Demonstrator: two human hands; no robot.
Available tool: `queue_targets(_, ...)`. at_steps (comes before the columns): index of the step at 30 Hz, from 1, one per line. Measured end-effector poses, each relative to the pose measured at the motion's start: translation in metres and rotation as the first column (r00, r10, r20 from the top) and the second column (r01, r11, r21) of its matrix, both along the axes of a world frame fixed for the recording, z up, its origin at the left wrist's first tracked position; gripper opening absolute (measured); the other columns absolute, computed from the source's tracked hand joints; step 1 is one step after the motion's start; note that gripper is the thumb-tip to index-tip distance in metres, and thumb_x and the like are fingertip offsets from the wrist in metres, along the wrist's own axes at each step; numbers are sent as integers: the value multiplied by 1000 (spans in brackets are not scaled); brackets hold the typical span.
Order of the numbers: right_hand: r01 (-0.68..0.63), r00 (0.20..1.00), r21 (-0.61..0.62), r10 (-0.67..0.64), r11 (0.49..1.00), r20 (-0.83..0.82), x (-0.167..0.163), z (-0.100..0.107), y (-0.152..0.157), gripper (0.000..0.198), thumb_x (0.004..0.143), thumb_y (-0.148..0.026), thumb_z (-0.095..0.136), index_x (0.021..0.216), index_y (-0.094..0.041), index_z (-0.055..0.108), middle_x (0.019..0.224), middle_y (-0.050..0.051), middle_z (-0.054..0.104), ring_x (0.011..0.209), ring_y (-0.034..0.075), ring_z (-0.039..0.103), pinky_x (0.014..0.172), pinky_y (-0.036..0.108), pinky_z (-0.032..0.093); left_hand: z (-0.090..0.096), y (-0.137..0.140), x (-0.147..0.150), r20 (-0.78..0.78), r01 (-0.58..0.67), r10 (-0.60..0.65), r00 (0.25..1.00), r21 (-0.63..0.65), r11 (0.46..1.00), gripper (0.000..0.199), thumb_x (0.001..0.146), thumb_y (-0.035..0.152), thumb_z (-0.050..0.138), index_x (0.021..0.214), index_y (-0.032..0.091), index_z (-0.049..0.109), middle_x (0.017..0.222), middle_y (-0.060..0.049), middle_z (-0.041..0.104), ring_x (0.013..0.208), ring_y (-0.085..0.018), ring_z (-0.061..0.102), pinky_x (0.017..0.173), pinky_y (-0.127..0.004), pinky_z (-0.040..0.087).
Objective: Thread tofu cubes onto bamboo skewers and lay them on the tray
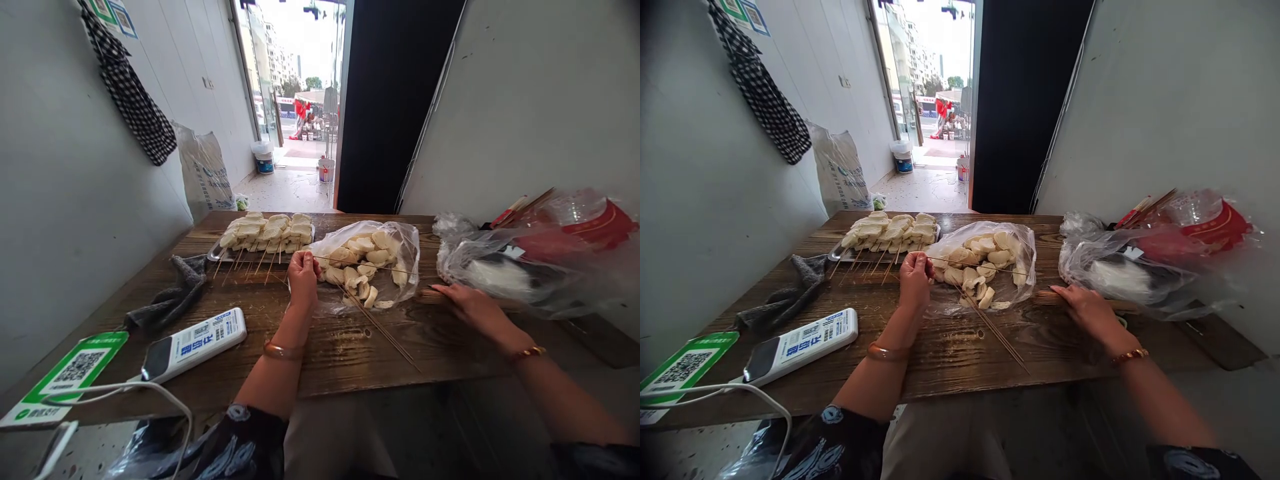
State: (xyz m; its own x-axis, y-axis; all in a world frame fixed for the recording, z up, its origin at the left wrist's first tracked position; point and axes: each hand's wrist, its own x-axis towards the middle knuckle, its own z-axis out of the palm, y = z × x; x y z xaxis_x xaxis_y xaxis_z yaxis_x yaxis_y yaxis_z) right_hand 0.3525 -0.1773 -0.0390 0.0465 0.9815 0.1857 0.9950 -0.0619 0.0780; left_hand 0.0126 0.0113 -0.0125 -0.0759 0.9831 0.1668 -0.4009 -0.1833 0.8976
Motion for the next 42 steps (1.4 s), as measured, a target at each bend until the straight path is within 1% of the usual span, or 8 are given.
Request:
queue_targets(4, -37, 997, 41, 40, 998, -62, -5, 6, 3, 38, 88, -22, 48, 123, -19, 62, 113, 12, 69, 99, 26, 66, 82, 37, 51, 0, -2, 0, -29, -1, 1, 1000, 18, 1000, 17, 81, 31, 57, 74, 19, 48, 58, 6, 50, 45, -6, 43, 43, -18, 34)
queue_targets(11, -16, 966, 507, 145, 862, -216, -79, 68, 9, 30, 97, -38, 44, 112, -21, 63, 104, 8, 71, 92, 23, 66, 80, 35, 52, -1, -13, 6, -125, 113, -103, 987, 76, 991, 22, 82, 38, 60, 74, 19, 52, 60, 4, 53, 49, -8, 47, 47, -20, 38)
queue_targets(15, -248, 938, 406, 323, 880, -125, -140, 76, 40, 52, 93, -42, 52, 138, -15, 47, 127, 15, 62, 114, 28, 58, 93, 42, 49, 2, -22, 10, -186, 245, -225, 957, 96, 965, 26, 80, 42, 64, 74, 18, 54, 61, 3, 55, 51, -8, 49, 49, -21, 40)
queue_targets(19, -201, 967, 189, 225, 961, -115, -169, 56, 69, 52, 95, -30, 48, 145, -17, 40, 130, 14, 61, 108, 27, 63, 84, 37, 53, 5, -28, 12, -200, 404, -385, 901, 65, 912, 30, 78, 45, 66, 72, 17, 55, 62, 3, 57, 52, -9, 52, 51, -22, 43)
queue_targets(22, -160, 977, 81, 170, 984, -131, -164, 54, 81, 41, 98, -21, 36, 136, -23, 52, 125, 9, 66, 102, 22, 66, 77, 30, 54, 6, -27, 10, -232, 380, -355, 905, 71, 922, 32, 79, 48, 64, 79, 17, 58, 67, 1, 60, 54, -10, 53, 53, -23, 44)
queue_targets(30, 47, 998, 229, -38, 972, -46, -124, 94, 142, 47, 100, -38, 33, 142, -20, 45, 129, 14, 59, 103, 26, 61, 78, 34, 48, -3, -10, -1, -348, 119, -54, 936, 169, 978, 43, 81, 45, 63, 112, 16, 61, 110, -12, 65, 99, -21, 64, 85, -34, 50)
queue_targets(36, 164, 985, 141, -155, 976, -74, -98, 77, 185, 69, 87, -55, 56, 141, -14, 44, 124, 19, 59, 110, 31, 57, 81, 36, 47, -12, -3, -4, -444, 54, 69, 893, 258, 965, 41, 83, 42, 61, 116, 18, 59, 138, -16, 51, 127, -28, 49, 102, -44, 42)
queue_targets(42, 292, 940, 115, -263, 949, -215, -79, 62, 203, 37, 87, -39, 54, 108, -12, 68, 108, 19, 67, 103, 30, 62, 82, 35, 45, -15, -1, -3, -503, 40, 106, 858, 272, 961, 40, 83, 41, 61, 115, 17, 59, 138, -17, 49, 131, -29, 44, 107, -47, 36)
